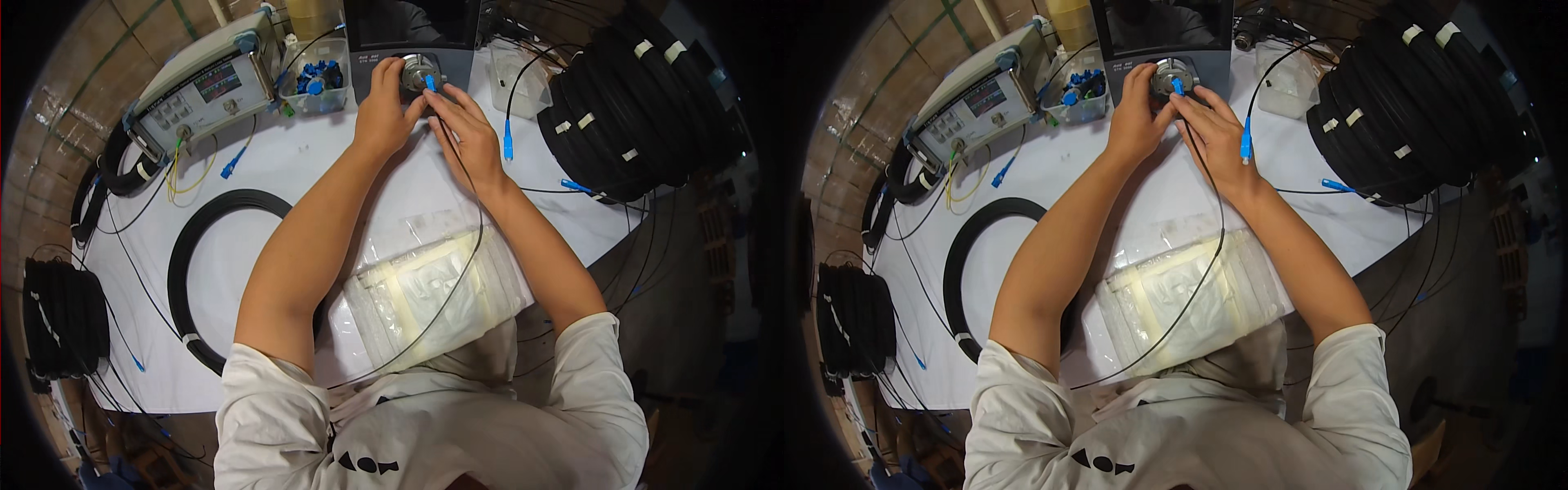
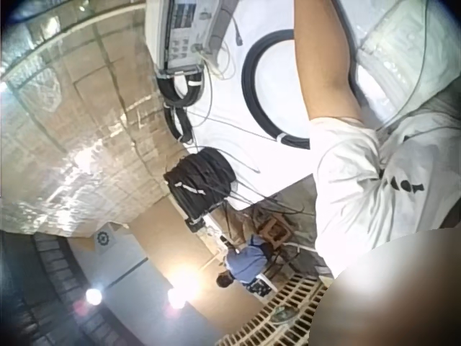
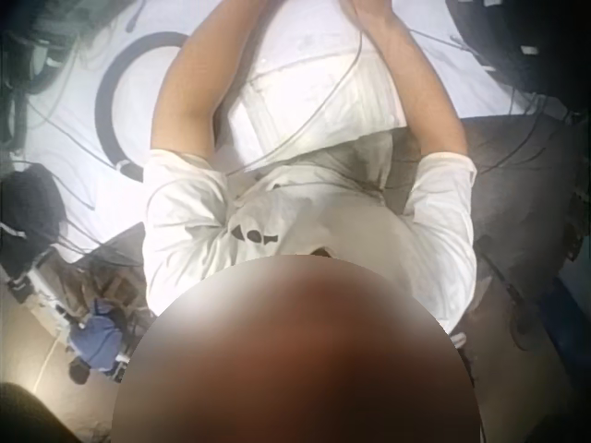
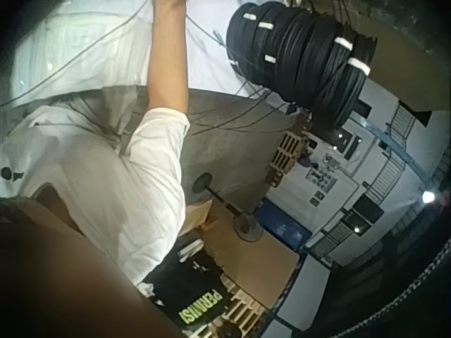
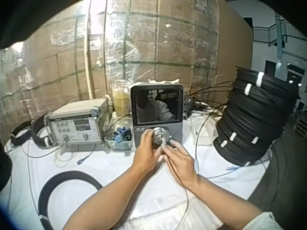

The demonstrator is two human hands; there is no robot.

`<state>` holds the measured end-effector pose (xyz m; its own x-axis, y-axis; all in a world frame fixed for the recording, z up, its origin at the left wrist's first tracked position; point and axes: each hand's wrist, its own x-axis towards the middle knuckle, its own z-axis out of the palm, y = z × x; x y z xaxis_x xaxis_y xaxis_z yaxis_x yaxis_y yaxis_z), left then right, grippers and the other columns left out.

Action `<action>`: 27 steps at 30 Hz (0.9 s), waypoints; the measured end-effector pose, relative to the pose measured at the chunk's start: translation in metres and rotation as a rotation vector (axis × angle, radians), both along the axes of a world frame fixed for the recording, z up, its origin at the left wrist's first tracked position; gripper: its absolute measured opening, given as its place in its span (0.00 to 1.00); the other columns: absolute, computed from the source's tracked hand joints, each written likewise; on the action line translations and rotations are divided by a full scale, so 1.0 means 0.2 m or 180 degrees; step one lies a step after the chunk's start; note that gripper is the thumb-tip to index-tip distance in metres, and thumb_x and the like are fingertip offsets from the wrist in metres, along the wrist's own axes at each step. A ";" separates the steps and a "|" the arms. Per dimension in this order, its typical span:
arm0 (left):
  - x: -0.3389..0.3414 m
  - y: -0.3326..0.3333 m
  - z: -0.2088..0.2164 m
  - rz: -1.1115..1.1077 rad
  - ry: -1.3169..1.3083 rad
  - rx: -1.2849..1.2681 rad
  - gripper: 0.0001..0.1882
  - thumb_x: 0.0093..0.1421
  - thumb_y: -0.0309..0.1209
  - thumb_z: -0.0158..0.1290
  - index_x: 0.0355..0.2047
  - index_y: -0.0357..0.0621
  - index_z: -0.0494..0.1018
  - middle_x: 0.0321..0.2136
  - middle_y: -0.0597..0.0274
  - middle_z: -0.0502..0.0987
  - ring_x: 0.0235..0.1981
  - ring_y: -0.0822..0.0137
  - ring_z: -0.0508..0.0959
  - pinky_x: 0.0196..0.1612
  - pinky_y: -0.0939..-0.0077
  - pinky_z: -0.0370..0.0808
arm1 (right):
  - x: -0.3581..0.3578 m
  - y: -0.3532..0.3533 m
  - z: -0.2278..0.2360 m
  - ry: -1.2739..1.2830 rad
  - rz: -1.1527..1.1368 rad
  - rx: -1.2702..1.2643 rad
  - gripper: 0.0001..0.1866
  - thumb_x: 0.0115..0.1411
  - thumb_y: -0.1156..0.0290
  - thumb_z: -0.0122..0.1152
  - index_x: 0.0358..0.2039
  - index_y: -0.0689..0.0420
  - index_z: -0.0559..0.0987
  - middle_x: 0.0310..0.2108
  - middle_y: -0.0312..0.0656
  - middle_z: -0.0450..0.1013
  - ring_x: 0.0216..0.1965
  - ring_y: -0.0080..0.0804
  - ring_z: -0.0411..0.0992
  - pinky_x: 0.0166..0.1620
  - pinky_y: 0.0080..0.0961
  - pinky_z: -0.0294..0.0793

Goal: Inspecting and cleaning fiber optic cable connectors using an inspection probe and a clicker cleaner.

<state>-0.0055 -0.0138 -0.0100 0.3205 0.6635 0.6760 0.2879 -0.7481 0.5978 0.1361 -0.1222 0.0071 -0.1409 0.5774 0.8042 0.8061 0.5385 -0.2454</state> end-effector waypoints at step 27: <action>0.02 -0.02 0.03 -0.0101 0.0003 -0.0164 0.36 0.59 0.29 0.64 0.65 0.40 0.60 0.65 0.53 0.63 0.44 0.52 0.85 0.46 0.61 0.82 | 0.02 0.08 0.06 0.0285 -0.0172 0.0051 0.15 0.68 0.71 0.61 0.53 0.57 0.83 0.40 0.46 0.84 0.58 0.49 0.74 0.62 0.39 0.70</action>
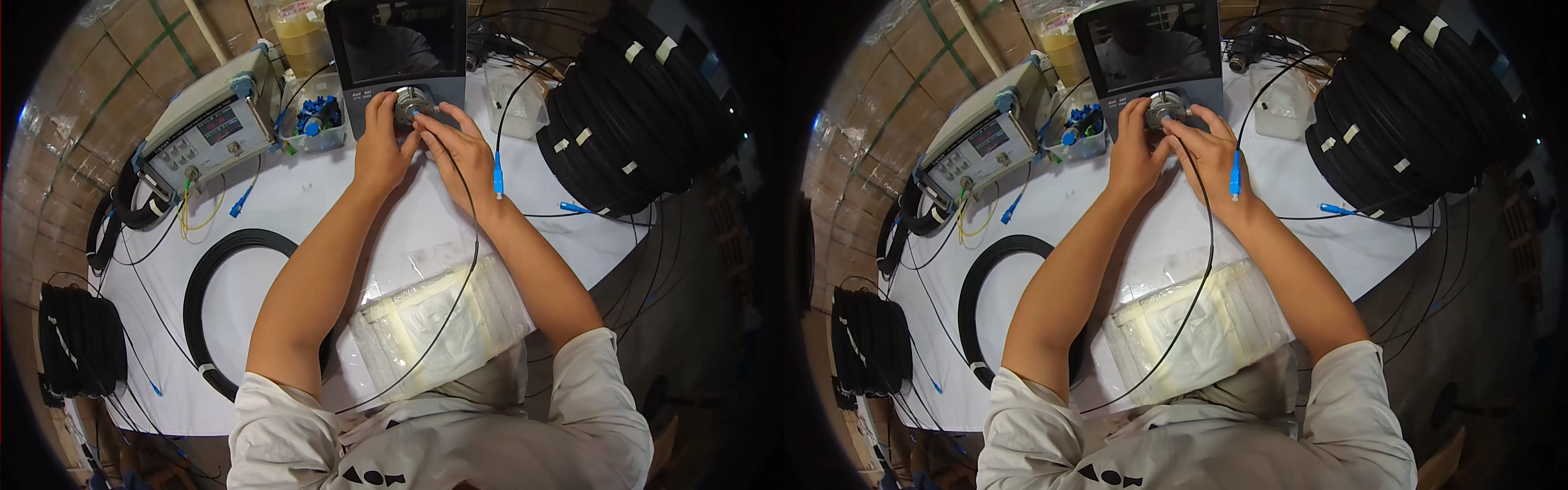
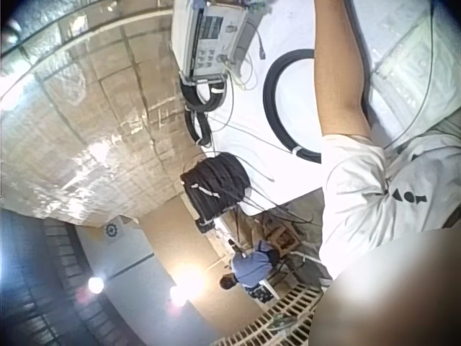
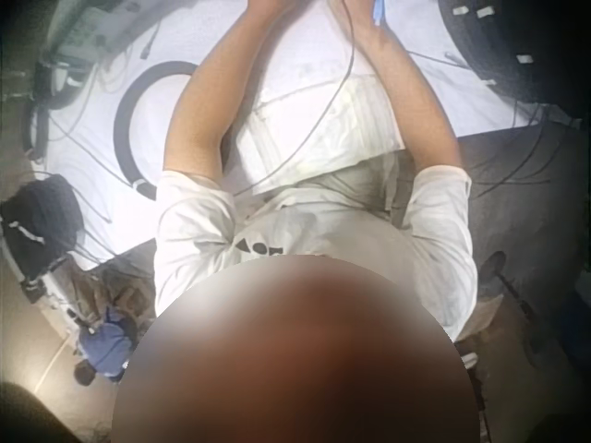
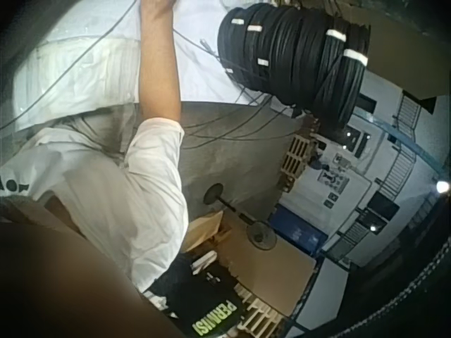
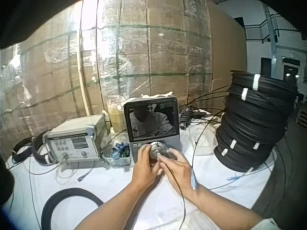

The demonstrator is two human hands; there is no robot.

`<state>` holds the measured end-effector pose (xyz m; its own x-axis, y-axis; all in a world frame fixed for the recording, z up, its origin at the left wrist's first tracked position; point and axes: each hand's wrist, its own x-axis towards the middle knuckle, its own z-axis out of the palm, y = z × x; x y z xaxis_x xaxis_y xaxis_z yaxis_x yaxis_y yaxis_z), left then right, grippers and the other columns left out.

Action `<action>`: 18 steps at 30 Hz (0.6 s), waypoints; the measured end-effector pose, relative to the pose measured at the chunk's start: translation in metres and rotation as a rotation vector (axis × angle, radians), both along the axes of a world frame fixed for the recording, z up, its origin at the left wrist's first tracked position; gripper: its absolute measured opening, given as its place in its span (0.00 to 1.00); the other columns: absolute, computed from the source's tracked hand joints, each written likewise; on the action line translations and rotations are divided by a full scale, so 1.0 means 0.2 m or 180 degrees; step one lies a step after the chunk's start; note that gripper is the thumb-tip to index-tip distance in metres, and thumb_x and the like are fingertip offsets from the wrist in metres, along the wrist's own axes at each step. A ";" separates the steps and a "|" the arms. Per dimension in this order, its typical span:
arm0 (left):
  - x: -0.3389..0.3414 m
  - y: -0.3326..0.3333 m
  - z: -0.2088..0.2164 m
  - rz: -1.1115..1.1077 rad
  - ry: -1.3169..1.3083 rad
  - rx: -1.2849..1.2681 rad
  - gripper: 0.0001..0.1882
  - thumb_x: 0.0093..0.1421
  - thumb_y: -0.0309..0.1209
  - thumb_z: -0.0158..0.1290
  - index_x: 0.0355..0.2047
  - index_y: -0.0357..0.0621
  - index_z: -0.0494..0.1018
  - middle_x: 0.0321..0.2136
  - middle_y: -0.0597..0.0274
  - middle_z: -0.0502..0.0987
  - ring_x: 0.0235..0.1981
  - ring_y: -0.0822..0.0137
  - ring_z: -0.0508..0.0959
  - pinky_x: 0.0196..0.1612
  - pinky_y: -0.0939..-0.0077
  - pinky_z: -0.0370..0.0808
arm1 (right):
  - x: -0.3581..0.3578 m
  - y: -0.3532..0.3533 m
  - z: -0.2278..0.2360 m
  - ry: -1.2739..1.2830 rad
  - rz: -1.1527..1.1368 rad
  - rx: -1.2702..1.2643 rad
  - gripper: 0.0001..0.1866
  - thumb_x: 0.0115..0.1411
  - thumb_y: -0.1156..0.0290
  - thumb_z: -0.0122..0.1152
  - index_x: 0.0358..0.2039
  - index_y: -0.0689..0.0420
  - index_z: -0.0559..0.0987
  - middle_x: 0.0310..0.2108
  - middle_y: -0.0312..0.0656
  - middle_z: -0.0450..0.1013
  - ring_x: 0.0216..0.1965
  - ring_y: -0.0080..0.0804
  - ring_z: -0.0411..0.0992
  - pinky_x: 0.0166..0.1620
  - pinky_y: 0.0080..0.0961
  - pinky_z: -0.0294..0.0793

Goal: Inspecting and cleaning fiber optic cable connectors using an inspection probe and a clicker cleaner.

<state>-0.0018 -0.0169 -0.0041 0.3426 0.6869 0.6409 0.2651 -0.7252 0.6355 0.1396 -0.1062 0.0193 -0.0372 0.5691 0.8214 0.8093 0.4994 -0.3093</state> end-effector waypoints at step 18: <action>0.02 0.01 0.00 0.0147 0.0007 0.0056 0.35 0.58 0.27 0.63 0.63 0.40 0.61 0.64 0.53 0.64 0.44 0.51 0.84 0.44 0.61 0.82 | 0.01 0.08 0.01 -0.0198 -0.0082 0.0375 0.15 0.63 0.74 0.66 0.50 0.58 0.83 0.37 0.45 0.81 0.51 0.47 0.75 0.53 0.36 0.74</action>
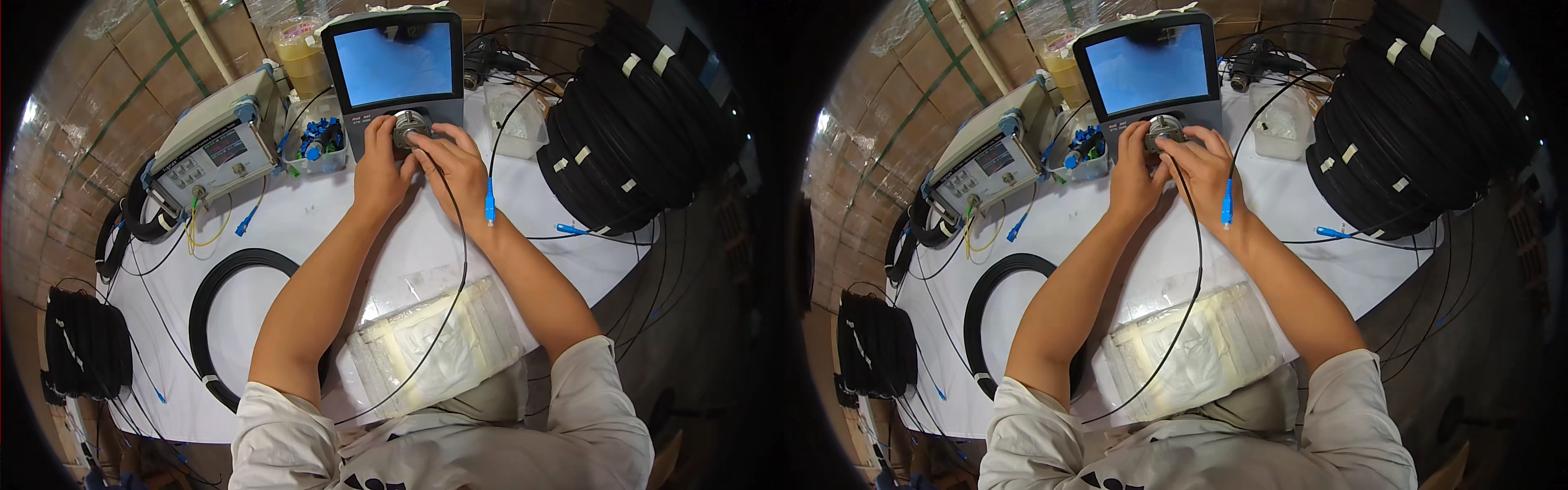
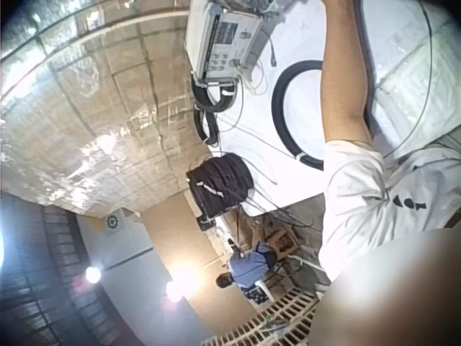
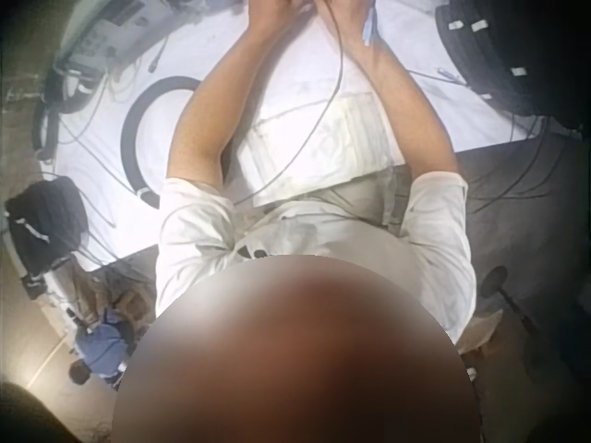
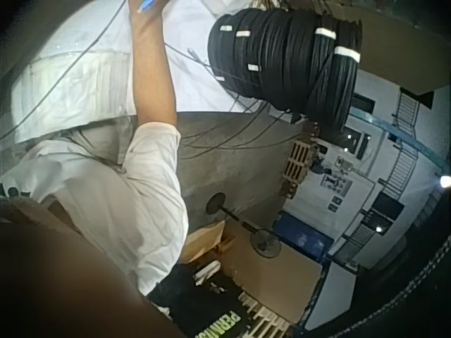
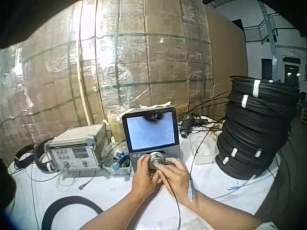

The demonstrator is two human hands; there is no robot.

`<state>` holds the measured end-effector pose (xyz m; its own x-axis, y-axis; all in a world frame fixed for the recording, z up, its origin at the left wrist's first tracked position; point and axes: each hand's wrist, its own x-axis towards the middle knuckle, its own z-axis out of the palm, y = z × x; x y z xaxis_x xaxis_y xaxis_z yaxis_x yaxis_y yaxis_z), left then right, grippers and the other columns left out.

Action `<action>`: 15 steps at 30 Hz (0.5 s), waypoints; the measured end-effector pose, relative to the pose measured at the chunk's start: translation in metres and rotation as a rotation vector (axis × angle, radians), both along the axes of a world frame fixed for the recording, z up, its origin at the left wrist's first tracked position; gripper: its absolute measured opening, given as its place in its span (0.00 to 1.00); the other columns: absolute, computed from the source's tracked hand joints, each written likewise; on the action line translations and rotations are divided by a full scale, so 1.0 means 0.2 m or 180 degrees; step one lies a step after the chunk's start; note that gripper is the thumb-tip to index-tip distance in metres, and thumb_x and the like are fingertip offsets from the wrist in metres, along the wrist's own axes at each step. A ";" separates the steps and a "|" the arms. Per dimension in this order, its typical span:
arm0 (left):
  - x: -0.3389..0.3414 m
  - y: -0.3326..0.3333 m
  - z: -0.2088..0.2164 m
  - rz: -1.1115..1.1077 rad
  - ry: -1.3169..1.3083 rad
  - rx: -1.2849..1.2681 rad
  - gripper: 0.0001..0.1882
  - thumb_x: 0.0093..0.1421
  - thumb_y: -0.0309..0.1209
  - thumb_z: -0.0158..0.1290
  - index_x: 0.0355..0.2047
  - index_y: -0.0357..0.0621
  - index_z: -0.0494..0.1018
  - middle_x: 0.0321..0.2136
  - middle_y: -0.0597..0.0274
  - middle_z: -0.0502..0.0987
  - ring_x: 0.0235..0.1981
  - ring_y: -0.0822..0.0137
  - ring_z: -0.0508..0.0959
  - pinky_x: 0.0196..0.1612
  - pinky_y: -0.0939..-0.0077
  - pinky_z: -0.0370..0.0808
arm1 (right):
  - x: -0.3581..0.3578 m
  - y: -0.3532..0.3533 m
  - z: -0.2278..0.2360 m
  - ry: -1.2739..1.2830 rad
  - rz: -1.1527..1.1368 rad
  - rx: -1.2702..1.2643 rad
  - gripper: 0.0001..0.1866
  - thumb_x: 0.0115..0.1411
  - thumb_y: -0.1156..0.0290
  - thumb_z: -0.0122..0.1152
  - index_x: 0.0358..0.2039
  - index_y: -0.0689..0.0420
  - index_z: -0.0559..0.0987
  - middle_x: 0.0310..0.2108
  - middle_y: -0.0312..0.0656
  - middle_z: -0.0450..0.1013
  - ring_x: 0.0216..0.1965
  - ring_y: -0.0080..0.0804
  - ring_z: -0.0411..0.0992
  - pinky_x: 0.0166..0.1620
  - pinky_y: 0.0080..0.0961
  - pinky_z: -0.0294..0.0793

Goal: Inspecting and cleaning fiber optic cable connectors using an inspection probe and a clicker cleaner.

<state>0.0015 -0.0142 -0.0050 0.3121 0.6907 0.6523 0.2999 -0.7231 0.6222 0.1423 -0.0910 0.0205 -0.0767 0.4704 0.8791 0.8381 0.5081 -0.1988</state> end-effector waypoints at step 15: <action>0.02 0.08 0.01 0.0375 0.0045 0.0687 0.35 0.49 0.25 0.68 0.57 0.45 0.68 0.56 0.59 0.73 0.38 0.57 0.82 0.41 0.66 0.81 | 0.02 0.16 -0.10 0.0665 0.0158 -0.0302 0.29 0.55 0.73 0.70 0.58 0.58 0.73 0.48 0.48 0.70 0.47 0.51 0.73 0.50 0.38 0.75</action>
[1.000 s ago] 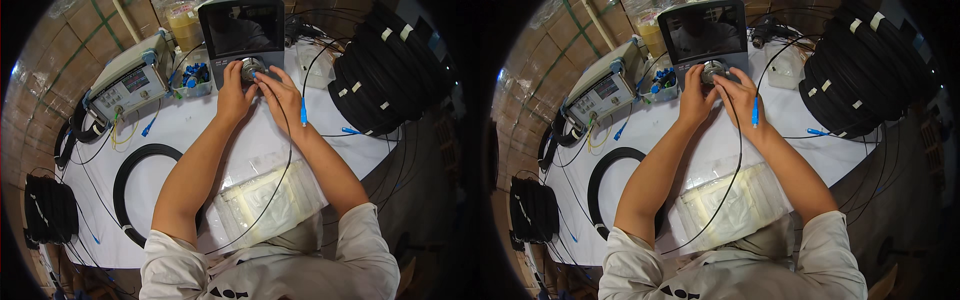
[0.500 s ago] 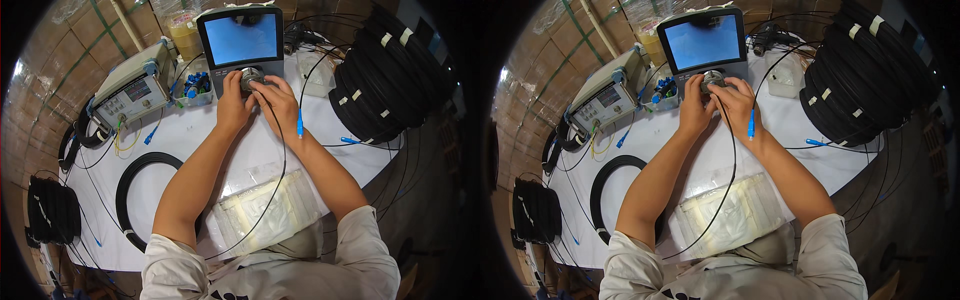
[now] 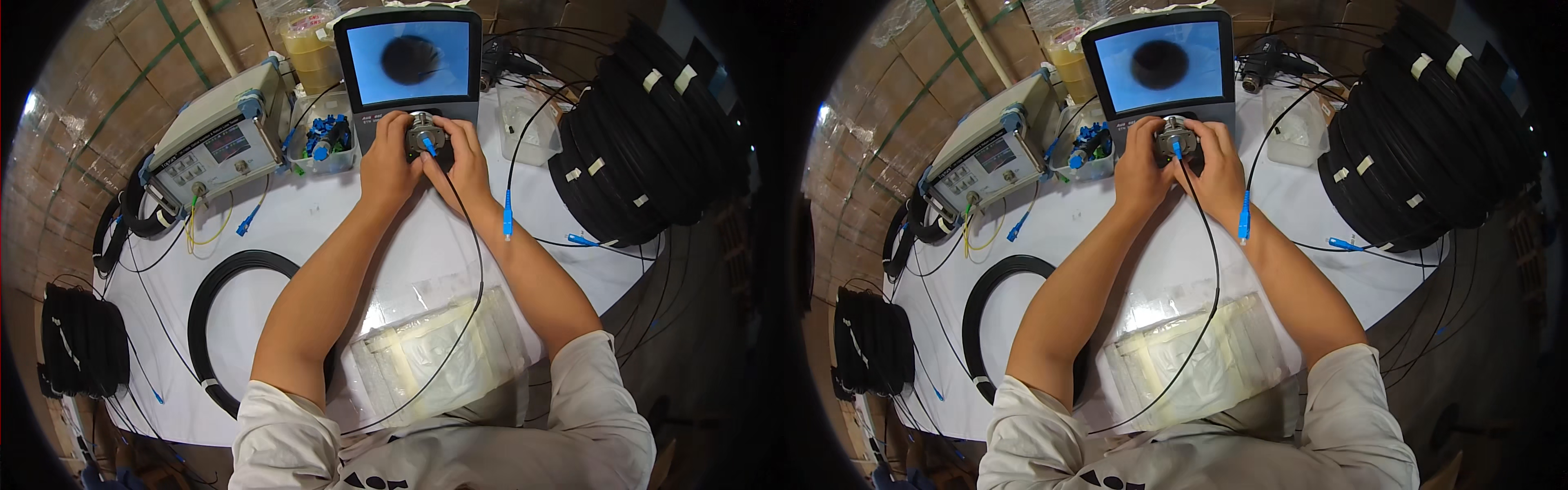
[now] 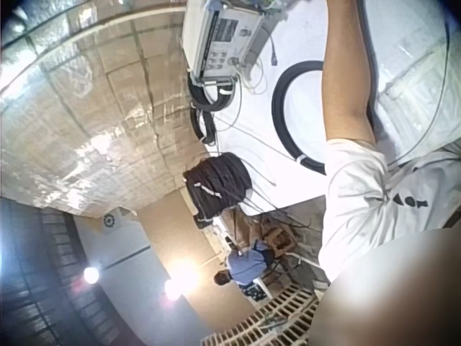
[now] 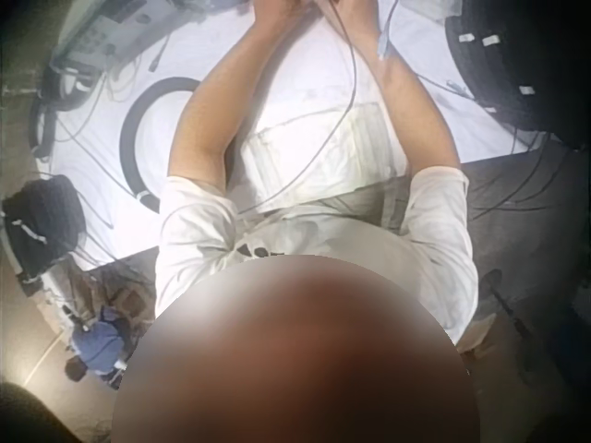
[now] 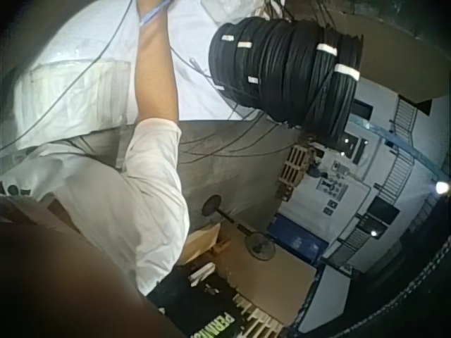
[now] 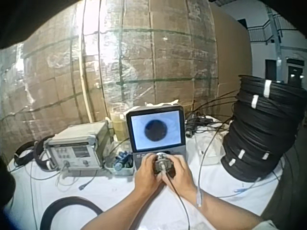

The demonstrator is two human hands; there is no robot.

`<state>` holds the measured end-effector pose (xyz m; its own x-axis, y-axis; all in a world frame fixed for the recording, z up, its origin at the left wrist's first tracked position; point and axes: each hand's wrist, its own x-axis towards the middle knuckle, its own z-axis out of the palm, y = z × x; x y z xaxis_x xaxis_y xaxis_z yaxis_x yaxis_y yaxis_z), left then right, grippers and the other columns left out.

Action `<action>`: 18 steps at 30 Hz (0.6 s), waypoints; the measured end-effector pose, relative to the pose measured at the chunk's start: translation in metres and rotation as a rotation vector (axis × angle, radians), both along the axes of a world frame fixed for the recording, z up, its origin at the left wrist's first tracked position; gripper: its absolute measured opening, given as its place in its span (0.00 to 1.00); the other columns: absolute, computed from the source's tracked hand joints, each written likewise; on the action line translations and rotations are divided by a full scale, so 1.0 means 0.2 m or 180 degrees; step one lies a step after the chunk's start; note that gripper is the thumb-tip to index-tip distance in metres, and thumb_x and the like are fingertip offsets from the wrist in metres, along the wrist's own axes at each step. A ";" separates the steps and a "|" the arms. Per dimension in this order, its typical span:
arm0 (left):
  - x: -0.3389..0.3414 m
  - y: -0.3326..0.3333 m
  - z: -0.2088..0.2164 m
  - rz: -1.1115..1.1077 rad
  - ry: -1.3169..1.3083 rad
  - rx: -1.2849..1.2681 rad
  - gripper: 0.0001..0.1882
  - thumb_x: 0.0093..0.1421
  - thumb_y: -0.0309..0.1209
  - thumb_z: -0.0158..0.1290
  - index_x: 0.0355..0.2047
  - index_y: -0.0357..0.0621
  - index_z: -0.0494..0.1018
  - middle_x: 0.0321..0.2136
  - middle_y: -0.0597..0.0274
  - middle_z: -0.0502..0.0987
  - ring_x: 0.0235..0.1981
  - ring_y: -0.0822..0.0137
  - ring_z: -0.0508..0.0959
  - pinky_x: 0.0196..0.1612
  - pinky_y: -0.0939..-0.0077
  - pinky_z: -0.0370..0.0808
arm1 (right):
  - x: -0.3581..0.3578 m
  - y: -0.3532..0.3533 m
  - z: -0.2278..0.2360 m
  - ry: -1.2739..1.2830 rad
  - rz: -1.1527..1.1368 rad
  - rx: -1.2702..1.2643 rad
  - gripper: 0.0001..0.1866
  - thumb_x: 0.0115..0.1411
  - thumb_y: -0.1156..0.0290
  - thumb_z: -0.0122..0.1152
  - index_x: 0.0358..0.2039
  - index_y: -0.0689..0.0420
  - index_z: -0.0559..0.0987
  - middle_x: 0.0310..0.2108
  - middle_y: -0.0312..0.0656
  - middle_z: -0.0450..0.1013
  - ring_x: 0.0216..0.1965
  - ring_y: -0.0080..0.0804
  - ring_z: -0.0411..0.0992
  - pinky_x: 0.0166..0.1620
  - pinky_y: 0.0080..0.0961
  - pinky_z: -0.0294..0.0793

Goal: Inspecting and cleaning fiber optic cable connectors using an inspection probe and a clicker cleaner.

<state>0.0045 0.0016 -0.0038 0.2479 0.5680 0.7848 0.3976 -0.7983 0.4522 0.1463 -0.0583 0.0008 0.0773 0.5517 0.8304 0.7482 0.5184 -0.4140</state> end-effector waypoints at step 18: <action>-0.03 -0.03 0.03 -0.0356 0.0159 -0.0457 0.37 0.51 0.20 0.64 0.62 0.50 0.67 0.58 0.56 0.69 0.49 0.45 0.80 0.46 0.58 0.80 | -0.02 -0.02 -0.04 0.0255 0.0003 -0.0163 0.29 0.57 0.68 0.72 0.57 0.60 0.71 0.48 0.50 0.71 0.48 0.52 0.74 0.50 0.38 0.75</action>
